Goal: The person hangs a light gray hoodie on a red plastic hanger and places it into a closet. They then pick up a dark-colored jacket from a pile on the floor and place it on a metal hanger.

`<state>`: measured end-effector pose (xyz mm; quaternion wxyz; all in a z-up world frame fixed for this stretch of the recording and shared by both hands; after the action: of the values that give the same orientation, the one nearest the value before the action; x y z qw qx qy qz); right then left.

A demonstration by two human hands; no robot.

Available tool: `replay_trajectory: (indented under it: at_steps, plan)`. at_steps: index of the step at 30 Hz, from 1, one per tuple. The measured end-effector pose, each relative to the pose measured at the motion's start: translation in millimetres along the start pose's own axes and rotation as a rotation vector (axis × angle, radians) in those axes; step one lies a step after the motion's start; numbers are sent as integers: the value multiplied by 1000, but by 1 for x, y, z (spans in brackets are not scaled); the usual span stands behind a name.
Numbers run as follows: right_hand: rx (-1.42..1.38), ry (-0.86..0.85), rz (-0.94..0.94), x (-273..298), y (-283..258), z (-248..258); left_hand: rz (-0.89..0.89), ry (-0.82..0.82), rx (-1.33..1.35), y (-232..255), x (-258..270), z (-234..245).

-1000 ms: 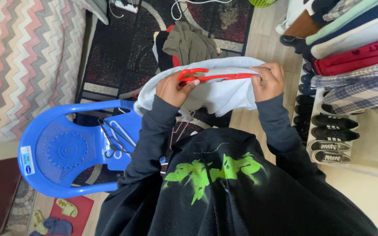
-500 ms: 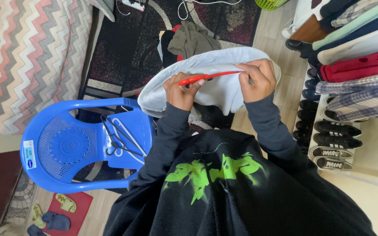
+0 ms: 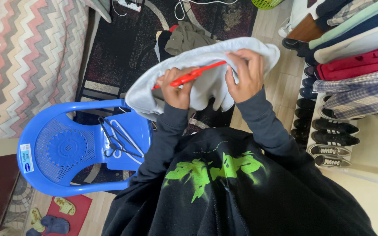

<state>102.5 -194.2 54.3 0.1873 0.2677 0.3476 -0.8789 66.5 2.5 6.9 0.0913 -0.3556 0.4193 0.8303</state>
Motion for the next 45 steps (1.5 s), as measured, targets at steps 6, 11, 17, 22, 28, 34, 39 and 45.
replay_trajectory:
  at_steps: [6, 11, 17, 22, 28, 34, 39, 45]
  plan:
    - [-29, -9, -177, -1, 34, -8, -92, 4, -70, 15, -16, 13]
    - [-89, -8, -200, -2, 38, -13, -90, 46, -39, 17, -25, 14]
    - [-220, -114, -139, -7, 46, -13, -61, 59, -3, 7, -27, 21]
    - [-196, -119, -40, -20, 44, 5, -75, 60, 9, 7, -32, 25]
    - [58, -137, 224, -40, 14, -2, -121, -9, -6, 18, -38, 16]
    - [-110, -279, 165, -45, 24, -5, -147, -16, -39, 21, -38, 19]
    - [-157, -200, 79, -46, 15, 4, -190, 6, -80, 21, -31, 17]
    - [-204, -113, 50, -39, -8, 18, -156, 32, -114, 12, -27, 9]
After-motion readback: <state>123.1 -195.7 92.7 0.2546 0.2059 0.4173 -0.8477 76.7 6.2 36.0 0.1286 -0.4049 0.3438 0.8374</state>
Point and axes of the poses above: each hand's wrist, its own x-axis away from the middle knuckle, its own z-axis out of the back of the hand, y = z × x, the point moved 8 cm from there along -x, towards the middle knuckle, and after that the axes turned 13 degrees about -z, right-handed, at the moved point
